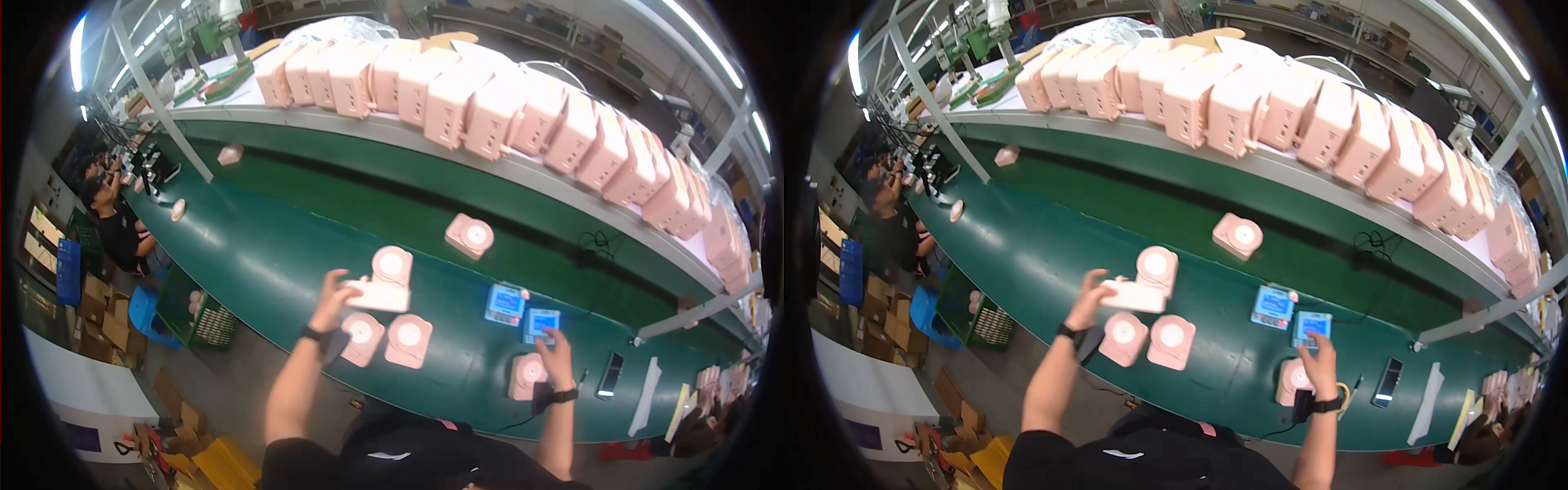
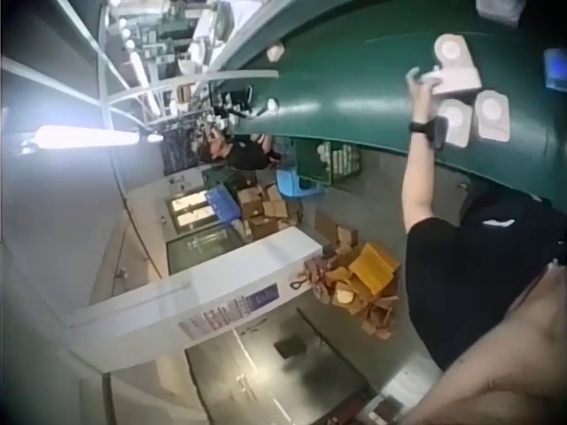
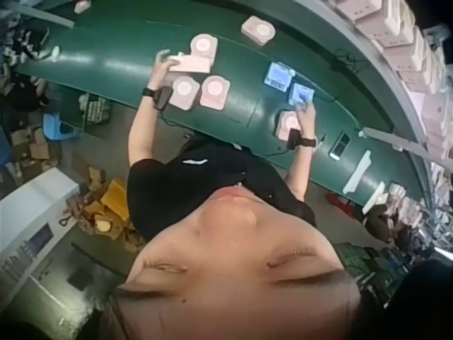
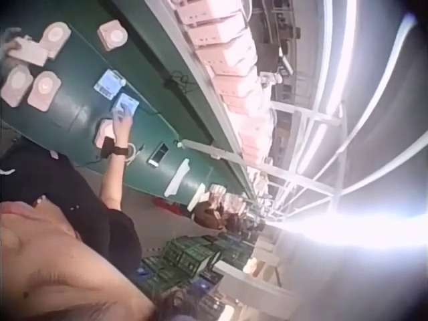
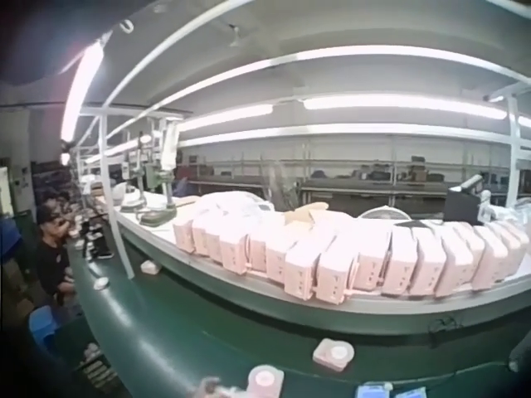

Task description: The person picks up pink electronic devices from a table, presses them against a testing machine, and places them onto a shelf. The person also handles a roll of tape and moves the devices around on the work surface.

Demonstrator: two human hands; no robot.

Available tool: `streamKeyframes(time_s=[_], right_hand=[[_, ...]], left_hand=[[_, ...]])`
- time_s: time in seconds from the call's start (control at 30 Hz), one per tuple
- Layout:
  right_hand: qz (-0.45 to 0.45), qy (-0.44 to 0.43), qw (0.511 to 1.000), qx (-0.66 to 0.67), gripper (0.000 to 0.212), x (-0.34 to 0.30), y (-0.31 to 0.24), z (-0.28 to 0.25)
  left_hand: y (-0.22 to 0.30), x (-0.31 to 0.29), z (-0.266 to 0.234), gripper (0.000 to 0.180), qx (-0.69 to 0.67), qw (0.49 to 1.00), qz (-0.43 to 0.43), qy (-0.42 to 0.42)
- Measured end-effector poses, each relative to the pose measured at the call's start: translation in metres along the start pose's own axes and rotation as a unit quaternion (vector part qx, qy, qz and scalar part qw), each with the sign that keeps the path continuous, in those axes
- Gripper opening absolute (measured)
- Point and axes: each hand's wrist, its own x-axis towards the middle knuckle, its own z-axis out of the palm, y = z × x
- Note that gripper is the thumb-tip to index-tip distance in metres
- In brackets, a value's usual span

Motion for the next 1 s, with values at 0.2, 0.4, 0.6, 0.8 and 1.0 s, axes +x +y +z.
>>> streamKeyframes(time_s=[0.2, 0.4, 0.6, 0.8, 1.0], right_hand=[[-0.141, -0.123, 0.966, -0.18, 0.071, 0.151, -0.06, 0.066], [-0.186, -0.132, 0.936, -0.27, 0.103, 0.26, -0.047, 0.161], [-0.073, -0.212, 0.868, -0.442, 0.119, 0.314, -0.004, 0.198], [-0.064, -0.207, 0.87, -0.443, 0.117, 0.306, 0.011, 0.212], [-0.19, -0.126, 0.881, -0.415, 0.088, 0.288, -0.043, 0.191]], left_hand=[[0.182, -0.058, -0.165, 0.067, 0.695, 0.647, 0.269, 0.159], [0.297, -0.02, -0.241, 0.067, 0.703, 0.551, 0.364, 0.265], [0.359, 0.066, -0.211, 0.066, 0.618, 0.463, 0.564, 0.292], [0.352, 0.158, -0.181, 0.067, 0.577, 0.48, 0.623, 0.221], [0.346, 0.201, -0.175, 0.075, 0.576, 0.472, 0.645, 0.172]])
